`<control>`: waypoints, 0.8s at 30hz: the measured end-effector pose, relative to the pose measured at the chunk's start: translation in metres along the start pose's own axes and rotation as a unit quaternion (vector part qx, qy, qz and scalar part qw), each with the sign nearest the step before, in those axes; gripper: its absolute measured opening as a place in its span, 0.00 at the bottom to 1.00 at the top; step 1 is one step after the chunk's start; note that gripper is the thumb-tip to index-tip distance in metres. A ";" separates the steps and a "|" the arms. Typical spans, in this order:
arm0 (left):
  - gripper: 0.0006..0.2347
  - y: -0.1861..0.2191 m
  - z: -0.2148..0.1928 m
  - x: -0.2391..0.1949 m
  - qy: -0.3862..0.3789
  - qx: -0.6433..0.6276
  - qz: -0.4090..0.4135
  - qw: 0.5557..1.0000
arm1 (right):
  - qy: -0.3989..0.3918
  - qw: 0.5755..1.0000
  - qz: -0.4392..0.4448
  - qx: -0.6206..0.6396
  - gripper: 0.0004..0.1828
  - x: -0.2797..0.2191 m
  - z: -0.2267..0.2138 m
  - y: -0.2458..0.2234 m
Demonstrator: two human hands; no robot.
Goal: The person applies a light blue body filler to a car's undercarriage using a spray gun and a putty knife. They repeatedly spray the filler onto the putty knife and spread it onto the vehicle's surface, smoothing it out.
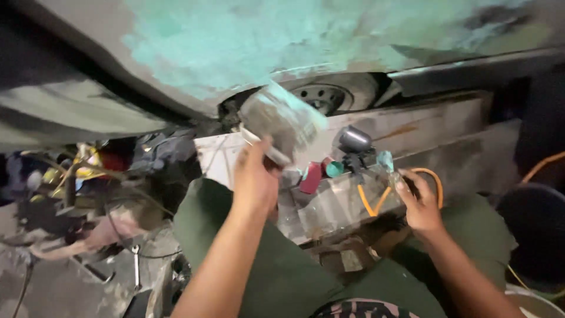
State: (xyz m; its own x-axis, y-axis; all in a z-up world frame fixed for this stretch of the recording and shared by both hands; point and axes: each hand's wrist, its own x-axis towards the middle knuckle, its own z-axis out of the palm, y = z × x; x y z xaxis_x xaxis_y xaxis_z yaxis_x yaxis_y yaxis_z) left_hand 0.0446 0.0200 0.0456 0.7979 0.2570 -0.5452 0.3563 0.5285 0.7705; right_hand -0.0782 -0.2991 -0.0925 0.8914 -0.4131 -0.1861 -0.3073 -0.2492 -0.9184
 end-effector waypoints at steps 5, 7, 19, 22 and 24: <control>0.17 -0.030 -0.012 -0.014 -0.106 0.131 -0.039 0.985 | 0.010 0.989 -0.147 0.008 0.21 -0.016 -0.014 -0.063; 0.19 -0.036 -0.016 -0.014 -0.150 0.183 -0.048 0.970 | 0.007 0.981 -0.195 0.007 0.18 -0.018 -0.015 -0.087; 0.13 -0.070 -0.030 -0.008 -0.292 0.304 0.124 0.898 | 0.047 0.886 -0.418 -0.195 0.16 -0.056 -0.032 -0.137; 0.12 -0.065 -0.026 -0.018 -0.304 0.321 0.169 0.881 | 0.065 0.880 -0.442 -0.164 0.17 -0.056 -0.022 -0.125; 0.14 -0.060 -0.021 -0.022 -0.315 0.333 0.219 0.861 | 0.094 0.874 -0.451 -0.155 0.15 -0.055 -0.014 -0.121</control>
State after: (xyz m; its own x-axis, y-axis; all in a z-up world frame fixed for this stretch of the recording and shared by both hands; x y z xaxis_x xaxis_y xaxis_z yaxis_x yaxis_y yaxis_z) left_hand -0.0046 -0.0008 0.0045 0.9572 -0.2881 -0.0280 -0.0142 -0.1436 0.9895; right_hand -0.0951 -0.2588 0.0334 0.7564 -0.0559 0.6517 0.3905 -0.7607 -0.5185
